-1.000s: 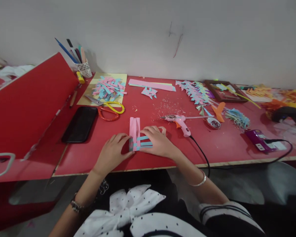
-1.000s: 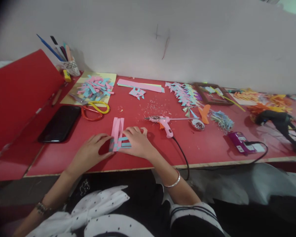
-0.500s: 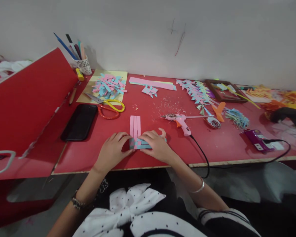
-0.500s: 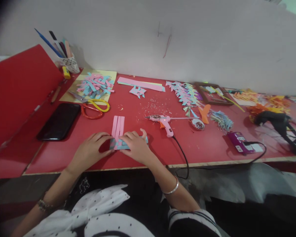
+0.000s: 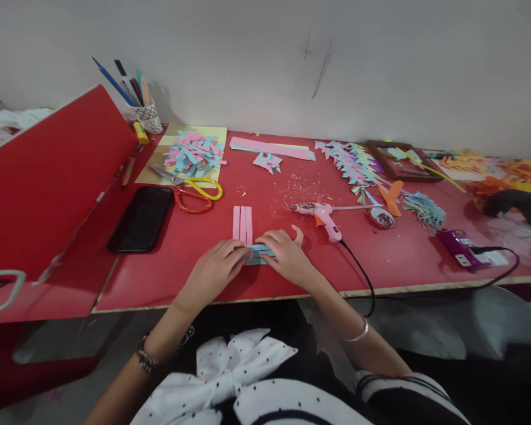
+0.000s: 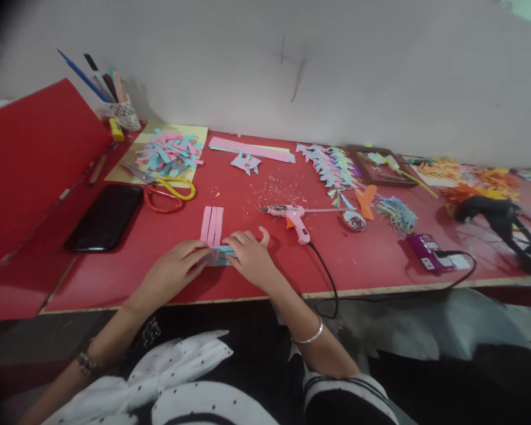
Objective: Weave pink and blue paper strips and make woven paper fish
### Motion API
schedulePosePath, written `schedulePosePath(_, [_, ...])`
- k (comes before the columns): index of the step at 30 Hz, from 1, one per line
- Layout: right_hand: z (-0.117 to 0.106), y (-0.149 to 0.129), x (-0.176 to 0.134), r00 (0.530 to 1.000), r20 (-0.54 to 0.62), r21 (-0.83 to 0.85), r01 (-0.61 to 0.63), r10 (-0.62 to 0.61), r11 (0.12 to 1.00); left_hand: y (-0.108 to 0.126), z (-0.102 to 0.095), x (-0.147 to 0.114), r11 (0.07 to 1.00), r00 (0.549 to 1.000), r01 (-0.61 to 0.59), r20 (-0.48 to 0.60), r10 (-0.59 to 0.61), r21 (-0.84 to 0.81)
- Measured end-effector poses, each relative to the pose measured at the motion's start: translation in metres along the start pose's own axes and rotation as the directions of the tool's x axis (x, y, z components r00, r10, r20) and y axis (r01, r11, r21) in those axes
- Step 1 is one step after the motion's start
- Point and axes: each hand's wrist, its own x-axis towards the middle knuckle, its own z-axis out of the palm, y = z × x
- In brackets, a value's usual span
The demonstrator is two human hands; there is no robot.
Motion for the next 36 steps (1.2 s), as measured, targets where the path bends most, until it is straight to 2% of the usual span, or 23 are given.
schedulePosePath(2, [0.002, 0.001, 0.001, 1.000, 0.001, -0.006, -0.005, 0.005, 1.000, 0.005, 0.002, 0.004, 1.000, 0.998, 0.003, 0.057, -0.003, 0.002])
schedulePosePath(5, [0.004, 0.002, 0.002, 1.000, -0.001, 0.007, -0.014, 0.014, 1.000, 0.011, 0.001, 0.008, 0.995, 0.990, 0.100, 0.100, -0.100, 0.007])
schedulePosePath(9, [0.000, 0.004, 0.005, 0.999, -0.008, 0.050, -0.045, 0.045, 0.998, 0.017, -0.002, 0.012, 0.973, 0.968, 0.231, 0.098, -0.230, 0.010])
schedulePosePath(16, [-0.026, 0.011, 0.006, 0.989, -0.020, 0.206, -0.139, 0.146, 0.969, 0.024, -0.001, 0.024, 0.941, 0.941, 0.325, 0.067, -0.331, 0.090])
schedulePosePath(19, [-0.035, 0.006, 0.008, 0.990, -0.057, 0.257, -0.107, 0.125, 0.961, 0.027, -0.001, 0.030, 0.935, 0.939, 0.327, 0.065, -0.338, 0.140])
schedulePosePath(24, [-0.037, -0.008, 0.013, 0.996, -0.089, 0.360, 0.003, 0.031, 0.933, 0.028, -0.002, 0.036, 0.940, 0.961, 0.263, 0.033, -0.276, 0.216])
schedulePosePath(27, [-0.034, -0.005, 0.012, 0.982, -0.180, 0.377, 0.011, 0.062, 0.926, 0.027, -0.003, 0.035, 0.937, 0.958, 0.273, 0.029, -0.286, 0.219])
schedulePosePath(30, [-0.031, 0.010, 0.003, 0.939, -0.307, 0.363, -0.033, 0.152, 0.931, 0.025, -0.005, 0.032, 0.927, 0.943, 0.315, 0.040, -0.330, 0.202])
schedulePosePath(32, [-0.029, 0.025, -0.005, 0.881, -0.394, 0.271, -0.162, 0.263, 0.949, 0.023, -0.007, 0.031, 0.904, 0.915, 0.382, 0.063, -0.400, 0.192])
schedulePosePath(33, [-0.028, 0.033, -0.010, 0.832, -0.441, 0.191, -0.279, 0.336, 0.941, 0.022, -0.008, 0.030, 0.887, 0.893, 0.421, 0.087, -0.442, 0.189])
schedulePosePath(34, [-0.027, 0.041, -0.014, 0.763, -0.495, 0.107, -0.420, 0.415, 0.901, 0.021, -0.009, 0.029, 0.869, 0.868, 0.458, 0.117, -0.483, 0.188])
schedulePosePath(35, [-0.026, 0.048, -0.018, 0.689, -0.542, 0.043, -0.550, 0.481, 0.834, 0.020, -0.011, 0.029, 0.852, 0.843, 0.488, 0.149, -0.516, 0.187])
schedulePosePath(36, [-0.025, 0.056, -0.021, 0.633, -0.568, -0.004, -0.641, 0.526, 0.767, 0.019, -0.012, 0.028, 0.841, 0.824, 0.509, 0.177, -0.538, 0.184])
